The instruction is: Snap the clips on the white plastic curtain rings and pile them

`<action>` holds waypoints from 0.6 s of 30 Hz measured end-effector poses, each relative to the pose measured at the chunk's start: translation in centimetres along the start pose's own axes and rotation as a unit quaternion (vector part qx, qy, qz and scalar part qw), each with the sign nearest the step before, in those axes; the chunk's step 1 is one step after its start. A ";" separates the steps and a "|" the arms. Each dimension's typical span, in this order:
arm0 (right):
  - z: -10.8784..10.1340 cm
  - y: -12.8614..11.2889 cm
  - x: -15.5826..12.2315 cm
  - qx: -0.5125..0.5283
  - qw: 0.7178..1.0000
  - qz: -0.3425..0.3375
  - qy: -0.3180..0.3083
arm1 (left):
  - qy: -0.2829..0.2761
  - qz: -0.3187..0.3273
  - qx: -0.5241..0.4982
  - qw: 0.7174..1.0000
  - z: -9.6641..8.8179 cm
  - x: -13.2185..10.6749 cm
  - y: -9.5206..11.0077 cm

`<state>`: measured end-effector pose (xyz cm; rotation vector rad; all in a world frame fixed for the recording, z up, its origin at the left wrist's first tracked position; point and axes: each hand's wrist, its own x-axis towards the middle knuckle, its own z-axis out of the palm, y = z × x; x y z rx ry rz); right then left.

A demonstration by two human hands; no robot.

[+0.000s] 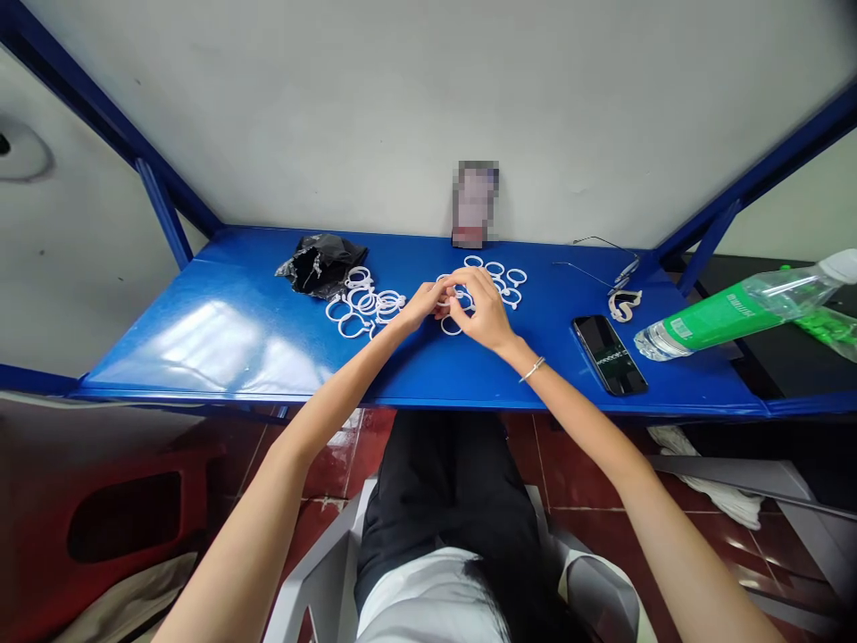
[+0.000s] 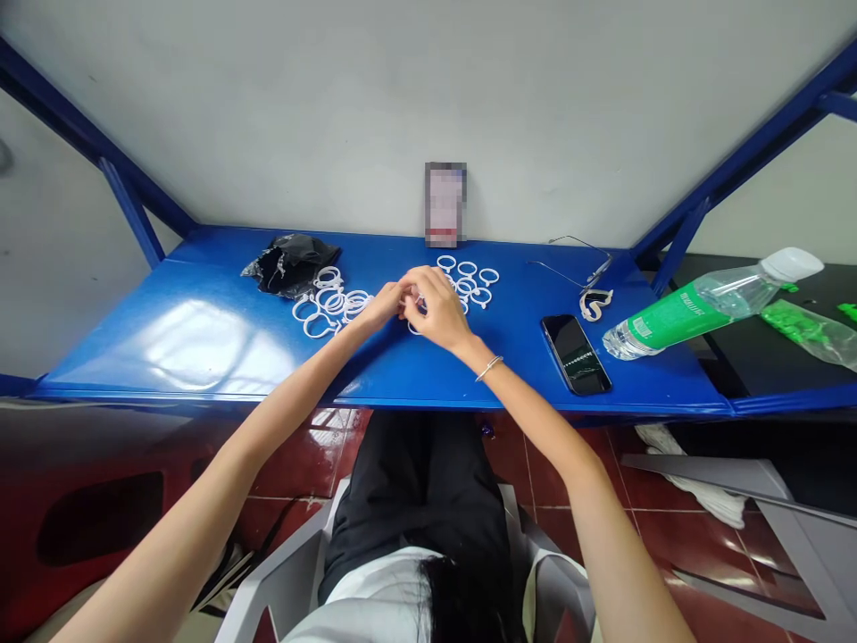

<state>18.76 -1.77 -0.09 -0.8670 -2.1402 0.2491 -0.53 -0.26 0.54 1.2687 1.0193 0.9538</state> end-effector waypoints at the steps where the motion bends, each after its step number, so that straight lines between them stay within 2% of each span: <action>1: 0.3 0.5 1.0 -0.001 1.000 0.000 0.001 | -0.013 -0.007 -0.014 1.000 0.1 0.0 0.1; 4: 0.6 1.5 2.2 -0.005 1.000 -0.009 0.004 | -0.021 -0.016 -0.037 0.999 0.3 0.1 0.5; 11: 0.6 1.7 1.7 -0.027 0.999 -0.042 -0.011 | -0.018 -0.028 -0.027 0.999 0.5 -0.4 1.1; 15: 1.0 1.3 1.7 -0.048 0.997 -0.060 0.012 | -0.019 0.018 0.005 1.000 0.6 -0.3 0.6; 18: 1.0 1.2 1.6 -0.052 0.997 -0.040 0.033 | 0.003 0.098 0.090 0.991 0.4 -0.1 0.2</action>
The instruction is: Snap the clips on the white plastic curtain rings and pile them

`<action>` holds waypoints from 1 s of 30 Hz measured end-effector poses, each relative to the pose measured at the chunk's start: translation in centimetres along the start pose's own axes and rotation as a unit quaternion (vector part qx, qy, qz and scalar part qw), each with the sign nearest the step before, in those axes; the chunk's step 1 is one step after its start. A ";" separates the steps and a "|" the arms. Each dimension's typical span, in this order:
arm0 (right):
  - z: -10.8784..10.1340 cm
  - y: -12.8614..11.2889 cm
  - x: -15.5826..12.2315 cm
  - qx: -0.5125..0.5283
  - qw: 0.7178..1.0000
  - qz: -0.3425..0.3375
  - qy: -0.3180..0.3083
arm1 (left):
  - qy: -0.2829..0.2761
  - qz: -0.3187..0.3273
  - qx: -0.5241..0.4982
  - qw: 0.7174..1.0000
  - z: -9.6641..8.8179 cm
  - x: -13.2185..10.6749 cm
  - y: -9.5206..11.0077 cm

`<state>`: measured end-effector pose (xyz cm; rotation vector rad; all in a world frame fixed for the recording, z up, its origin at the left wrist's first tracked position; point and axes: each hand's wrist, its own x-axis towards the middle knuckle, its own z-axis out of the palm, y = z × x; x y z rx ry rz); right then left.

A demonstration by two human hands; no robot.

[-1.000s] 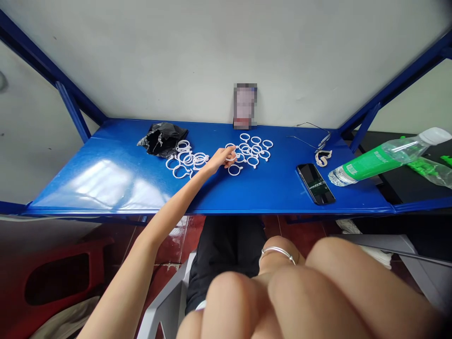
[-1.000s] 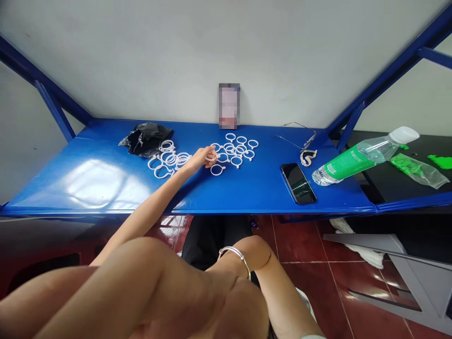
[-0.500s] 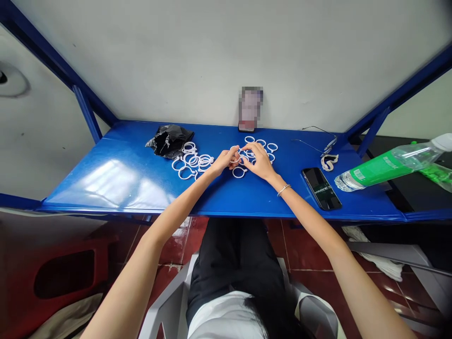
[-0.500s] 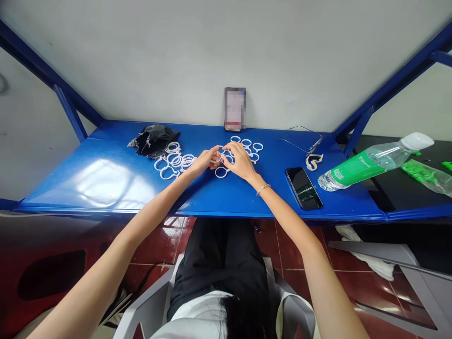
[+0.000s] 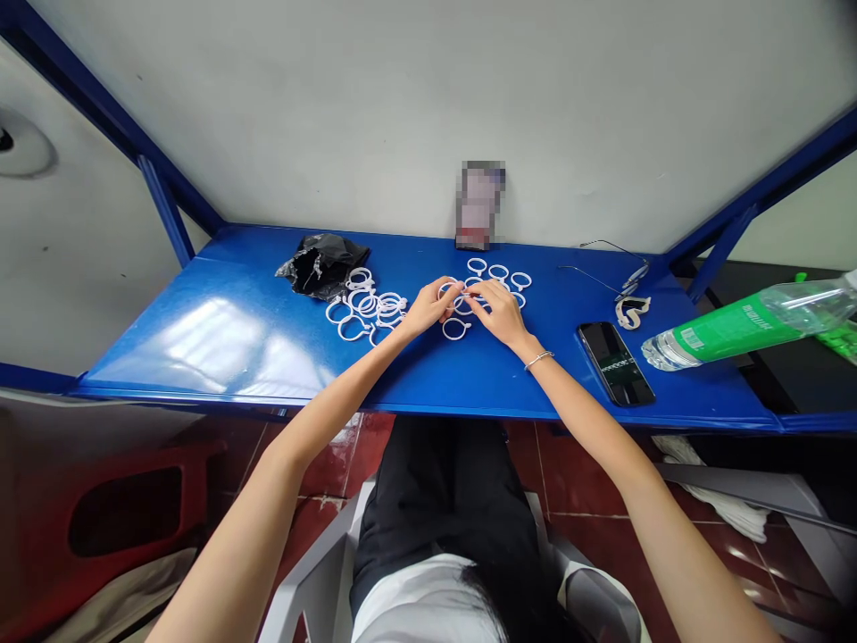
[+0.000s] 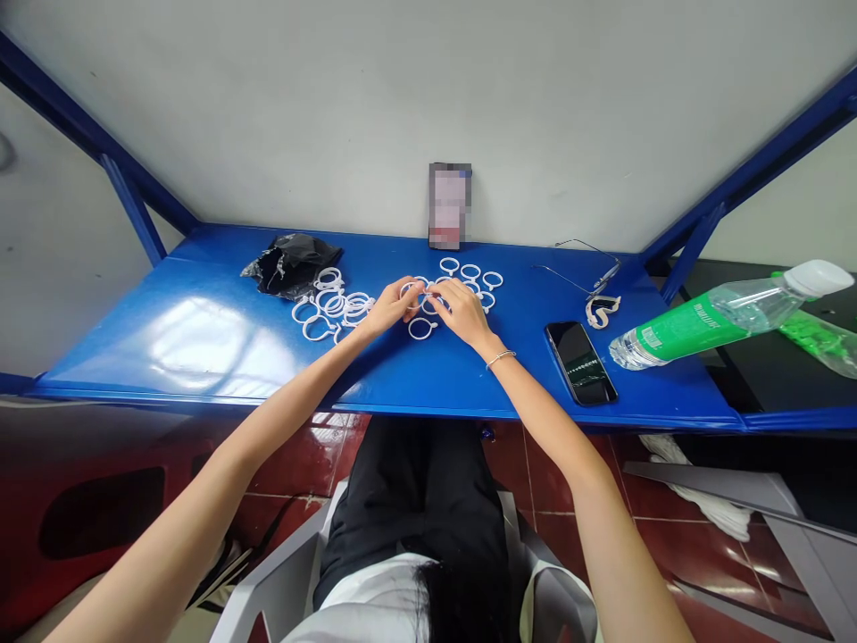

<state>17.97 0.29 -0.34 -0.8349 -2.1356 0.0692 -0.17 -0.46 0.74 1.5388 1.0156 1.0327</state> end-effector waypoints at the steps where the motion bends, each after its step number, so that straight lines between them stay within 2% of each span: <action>1: -0.1 0.1 -0.1 -0.001 1.000 0.010 0.007 | 0.010 0.033 0.039 0.999 -0.1 0.0 -0.2; 3: -0.3 0.2 -0.2 0.000 0.999 0.025 0.019 | 0.022 0.100 0.118 0.988 -0.4 0.1 -0.4; 6: -0.5 0.3 -0.4 0.003 0.999 0.035 0.026 | 0.018 0.197 0.220 0.955 -0.9 0.2 -0.7; 10: -0.7 0.0 -0.7 0.008 0.999 0.038 0.027 | 0.008 0.258 0.305 0.917 -1.3 0.2 -0.8; 13: -0.8 -0.1 -0.8 0.007 0.999 0.038 0.031 | 0.004 0.258 0.342 0.904 -1.4 0.1 -0.7; 20: -1.0 -0.2 -0.9 0.023 0.998 0.039 0.032 | -0.006 0.209 0.390 0.896 -1.1 -0.1 -0.2; 30: -0.9 -0.4 -1.0 0.036 0.997 0.068 0.023 | 0.008 0.194 0.394 0.899 -1.1 -0.2 -0.1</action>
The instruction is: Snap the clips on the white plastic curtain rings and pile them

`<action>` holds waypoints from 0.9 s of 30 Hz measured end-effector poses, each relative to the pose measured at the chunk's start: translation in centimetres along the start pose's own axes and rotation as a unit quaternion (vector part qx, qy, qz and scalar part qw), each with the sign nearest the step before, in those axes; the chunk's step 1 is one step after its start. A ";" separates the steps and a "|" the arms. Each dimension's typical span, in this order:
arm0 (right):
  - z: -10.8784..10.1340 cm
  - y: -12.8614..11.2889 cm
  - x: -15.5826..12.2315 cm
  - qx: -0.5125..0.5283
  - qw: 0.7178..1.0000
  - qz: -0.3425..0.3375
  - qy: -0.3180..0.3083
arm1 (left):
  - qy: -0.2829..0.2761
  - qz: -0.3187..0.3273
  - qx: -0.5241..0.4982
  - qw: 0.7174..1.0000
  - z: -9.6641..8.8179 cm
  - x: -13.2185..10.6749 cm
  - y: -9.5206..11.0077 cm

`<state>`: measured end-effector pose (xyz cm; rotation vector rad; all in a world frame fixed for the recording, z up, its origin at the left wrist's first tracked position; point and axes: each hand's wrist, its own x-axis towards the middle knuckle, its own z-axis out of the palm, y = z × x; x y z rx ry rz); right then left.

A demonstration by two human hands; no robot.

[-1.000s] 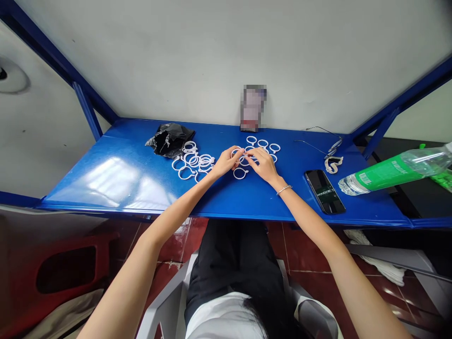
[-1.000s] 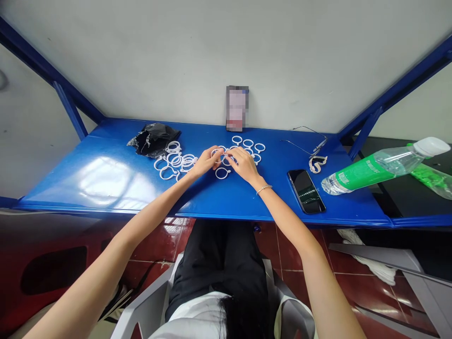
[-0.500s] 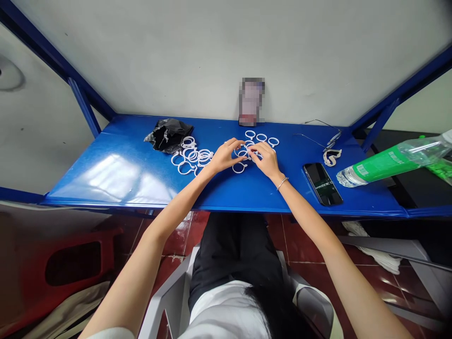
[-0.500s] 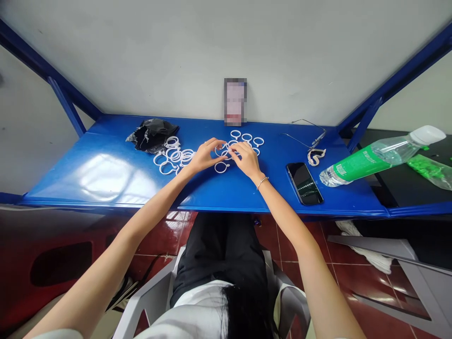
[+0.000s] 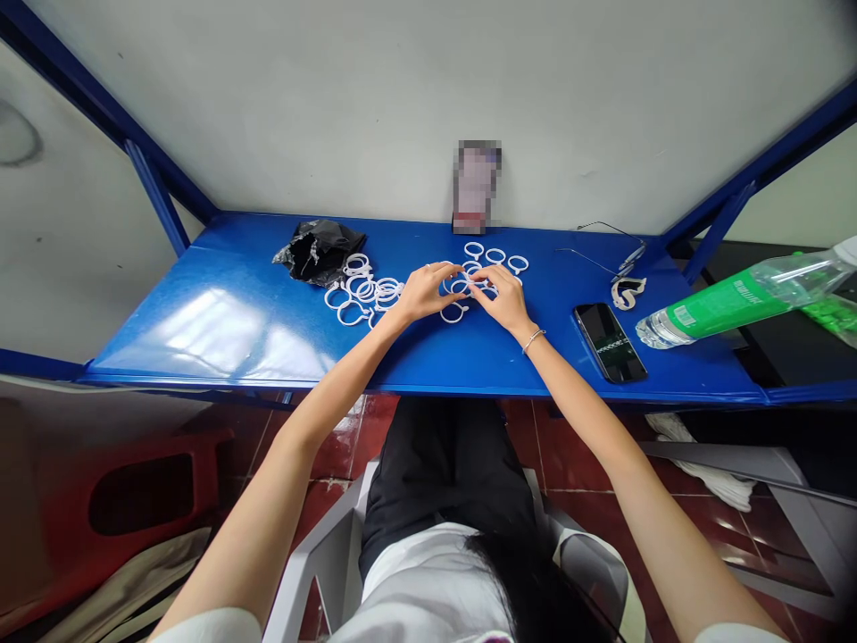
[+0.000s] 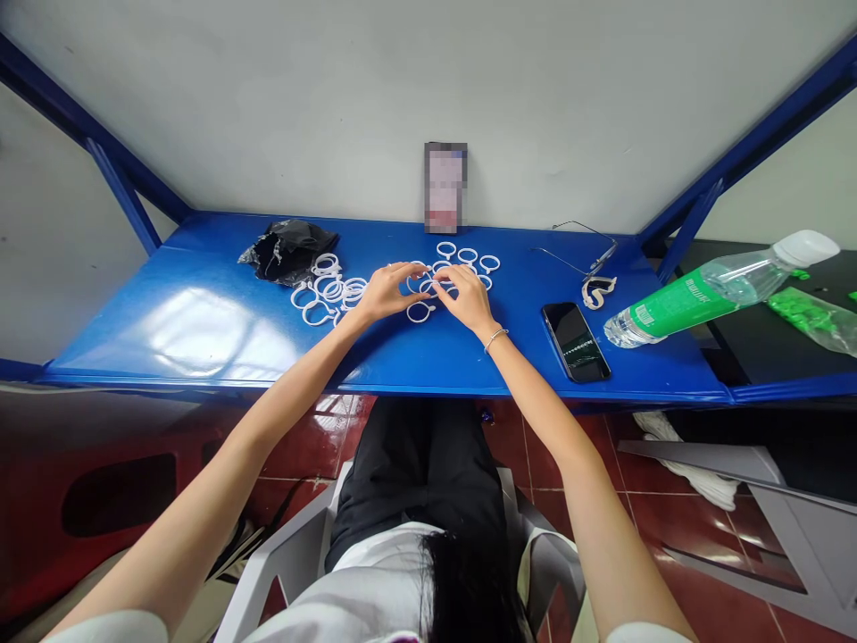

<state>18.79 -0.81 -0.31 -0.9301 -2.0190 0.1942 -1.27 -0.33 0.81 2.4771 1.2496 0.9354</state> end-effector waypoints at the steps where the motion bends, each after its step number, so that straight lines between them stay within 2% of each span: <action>1: 0.0 0.0 0.0 0.000 1.000 0.002 0.000 | 0.002 -0.003 -0.001 1.000 0.0 0.0 0.0; 8: 0.2 0.0 -0.1 0.009 1.000 0.004 0.006 | -0.001 -0.005 -0.004 1.000 0.2 -0.1 -0.1; 15: 0.2 -1.2 -0.1 0.057 0.998 0.030 0.011 | -0.029 -0.001 0.009 1.000 0.6 -0.2 0.3; 21: 0.1 -1.6 -0.1 0.077 0.997 0.023 0.016 | -0.033 0.013 -0.039 0.999 0.7 -0.2 0.4; 27: -0.2 -1.9 0.1 0.099 0.994 0.040 -0.004 | -0.011 0.018 -0.098 0.995 0.9 -0.3 0.6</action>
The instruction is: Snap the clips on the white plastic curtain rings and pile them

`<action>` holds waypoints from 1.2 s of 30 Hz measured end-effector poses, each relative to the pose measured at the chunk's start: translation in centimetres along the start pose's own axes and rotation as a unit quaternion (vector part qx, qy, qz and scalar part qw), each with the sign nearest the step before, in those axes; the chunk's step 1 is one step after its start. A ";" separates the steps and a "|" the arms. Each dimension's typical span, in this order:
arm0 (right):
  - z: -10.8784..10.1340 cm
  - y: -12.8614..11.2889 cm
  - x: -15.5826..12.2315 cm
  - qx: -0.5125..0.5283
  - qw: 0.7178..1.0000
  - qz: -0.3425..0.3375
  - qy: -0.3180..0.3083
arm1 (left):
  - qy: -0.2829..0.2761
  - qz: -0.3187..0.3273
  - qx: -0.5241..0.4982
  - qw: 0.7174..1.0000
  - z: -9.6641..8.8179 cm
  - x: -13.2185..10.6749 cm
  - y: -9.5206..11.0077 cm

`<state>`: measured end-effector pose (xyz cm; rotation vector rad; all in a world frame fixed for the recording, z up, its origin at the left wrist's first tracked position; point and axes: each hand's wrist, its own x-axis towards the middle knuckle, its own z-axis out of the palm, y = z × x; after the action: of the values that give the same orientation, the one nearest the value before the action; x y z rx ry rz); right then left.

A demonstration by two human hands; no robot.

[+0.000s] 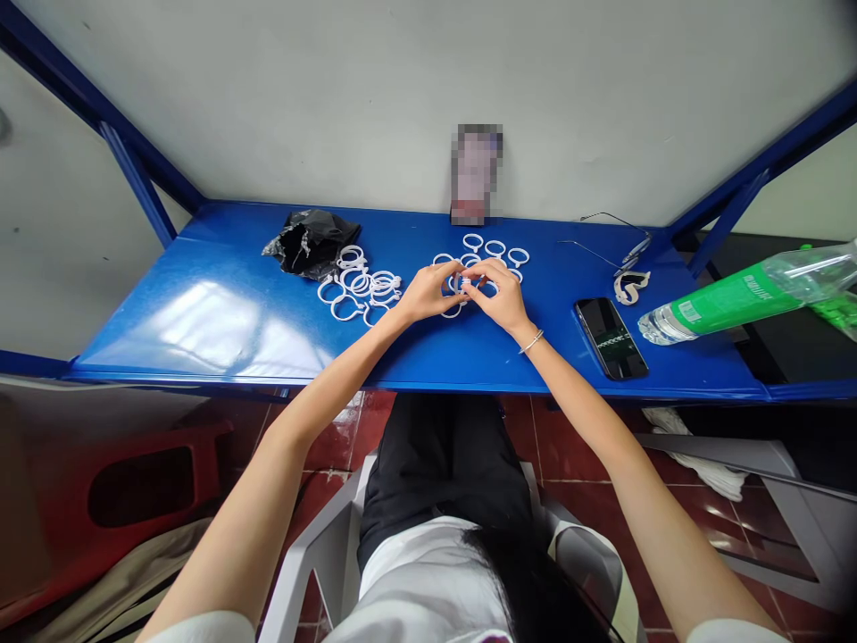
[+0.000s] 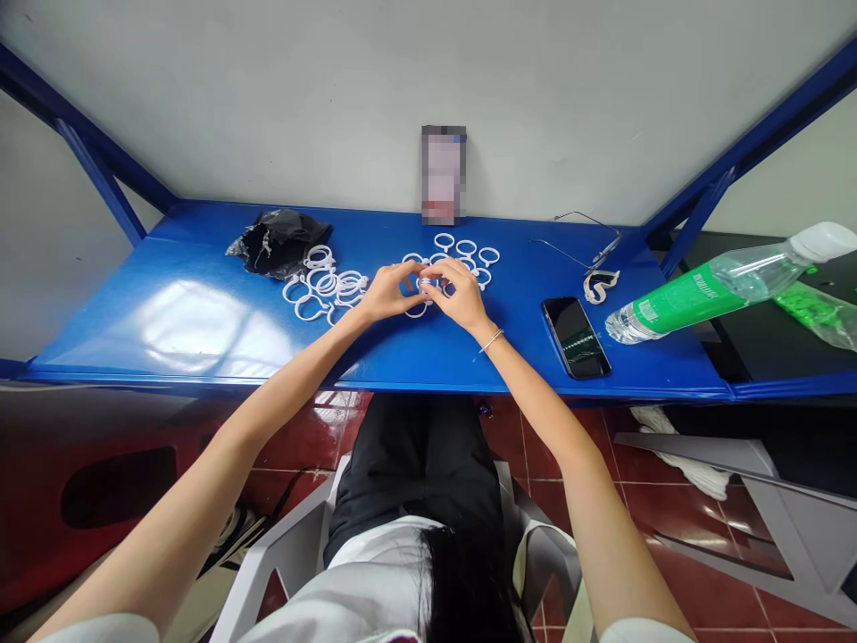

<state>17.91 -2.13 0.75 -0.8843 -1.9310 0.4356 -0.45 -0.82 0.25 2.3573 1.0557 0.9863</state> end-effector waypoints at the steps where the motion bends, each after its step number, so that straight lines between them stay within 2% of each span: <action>1: 0.0 -0.1 0.0 0.006 1.000 0.002 -0.006 | 0.006 0.006 -0.013 1.000 0.1 0.0 0.1; 8: 0.1 -0.2 0.0 0.041 0.999 0.016 -0.011 | 0.019 0.021 -0.055 0.998 0.2 0.0 0.4; 14: 0.1 0.4 0.0 0.047 0.999 0.026 0.010 | 0.009 0.004 -0.024 1.000 0.1 -0.1 0.6; 22: 0.1 0.2 0.0 0.036 0.999 0.012 0.023 | 0.022 0.035 -0.011 0.999 -0.2 -0.1 0.8; 29: 0.1 0.2 0.0 0.017 1.000 0.011 0.023 | 0.017 0.018 0.001 1.000 -0.2 -0.1 1.1; 36: 0.3 0.5 -0.1 0.018 1.000 0.002 0.024 | 0.015 0.027 0.002 1.000 -0.1 -0.1 1.1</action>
<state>17.88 -1.90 0.22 -0.8693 -1.8718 0.4458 -0.02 -1.63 0.96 2.3915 1.0110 1.0441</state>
